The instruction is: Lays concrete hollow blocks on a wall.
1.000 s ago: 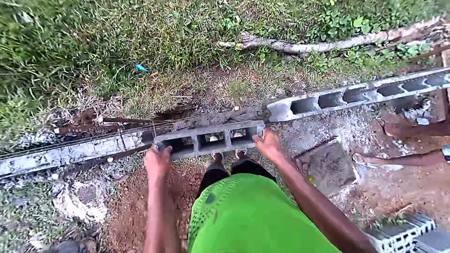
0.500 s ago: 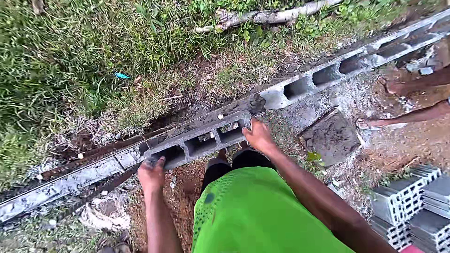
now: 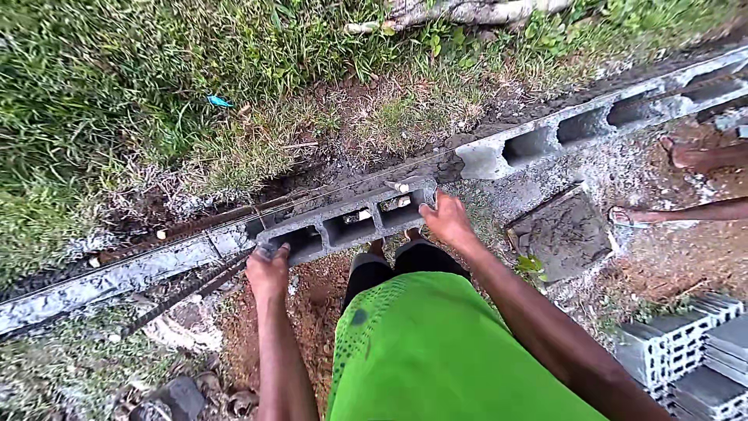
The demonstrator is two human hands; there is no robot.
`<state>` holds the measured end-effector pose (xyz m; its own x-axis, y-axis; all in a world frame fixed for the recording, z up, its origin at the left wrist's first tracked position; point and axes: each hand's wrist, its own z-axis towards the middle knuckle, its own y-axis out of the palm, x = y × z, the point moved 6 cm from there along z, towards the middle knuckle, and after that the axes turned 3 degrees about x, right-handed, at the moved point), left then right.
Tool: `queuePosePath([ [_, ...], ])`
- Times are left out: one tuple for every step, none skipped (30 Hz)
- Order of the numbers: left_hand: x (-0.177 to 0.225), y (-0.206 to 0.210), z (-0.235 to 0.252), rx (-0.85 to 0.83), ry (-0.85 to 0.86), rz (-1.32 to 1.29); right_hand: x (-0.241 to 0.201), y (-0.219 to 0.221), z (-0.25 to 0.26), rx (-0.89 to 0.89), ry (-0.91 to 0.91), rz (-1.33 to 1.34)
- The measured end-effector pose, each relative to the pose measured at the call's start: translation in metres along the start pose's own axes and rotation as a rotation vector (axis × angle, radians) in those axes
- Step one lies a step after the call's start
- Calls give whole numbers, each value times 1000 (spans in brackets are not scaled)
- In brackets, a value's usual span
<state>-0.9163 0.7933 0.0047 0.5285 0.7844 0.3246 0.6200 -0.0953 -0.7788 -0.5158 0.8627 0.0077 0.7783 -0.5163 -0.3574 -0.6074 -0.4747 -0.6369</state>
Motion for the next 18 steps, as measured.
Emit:
queuePosePath([
  [0, 1, 1, 3, 0, -9, -1, -1, 0, -4, 5, -6],
  [-1, 2, 2, 5, 7, -23, -1, -1, 1, -6, 10, -17],
  [-1, 4, 3, 4, 14, -37, -1, -2, 1, -5, 14, -21],
  [-2, 5, 4, 2, 19, -48, -1, -3, 1, 0, 15, -21],
  [-2, 5, 4, 3, 22, -51, -2, -4, 1, 5, 11, -17],
  [-1, 5, 4, 7, 24, -52, -3, -5, 1, 4, 7, -5],
  [-1, 5, 4, 10, 29, -47, -4, -5, 0, 3, 4, 13],
  [1, 5, 3, 12, 34, -41, -5, -5, -1, 3, 1, 31],
  [3, 6, 1, 10, 41, -41, -5, -5, 1, 2, -6, 43],
  [3, 7, 2, 13, 50, -39, -4, -4, 3, -11, -3, 45],
  [4, 8, 1, 16, 57, -40, -4, -4, 3, -22, -3, 60],
  [5, 8, 0, 23, 62, -37, -4, -5, 3, -31, -5, 79],
  [8, 8, -2, 27, 68, -29, -6, -6, 2, -35, -14, 103],
  [11, 7, -5, 27, 80, -23, -7, -8, 0, -29, -29, 128],
  [13, 7, -8, 31, 96, -19, -8, -9, -1, -24, -42, 153],
  [15, 8, -9, 42, 108, -18, -8, -9, -3, -14, -57, 180],
  [15, 8, -10, 46, 116, -20, -8, -10, -5, 6, -74, 219],
  [15, 9, -11, 44, 117, -31, -7, -9, -8, 35, -90, 273],
])
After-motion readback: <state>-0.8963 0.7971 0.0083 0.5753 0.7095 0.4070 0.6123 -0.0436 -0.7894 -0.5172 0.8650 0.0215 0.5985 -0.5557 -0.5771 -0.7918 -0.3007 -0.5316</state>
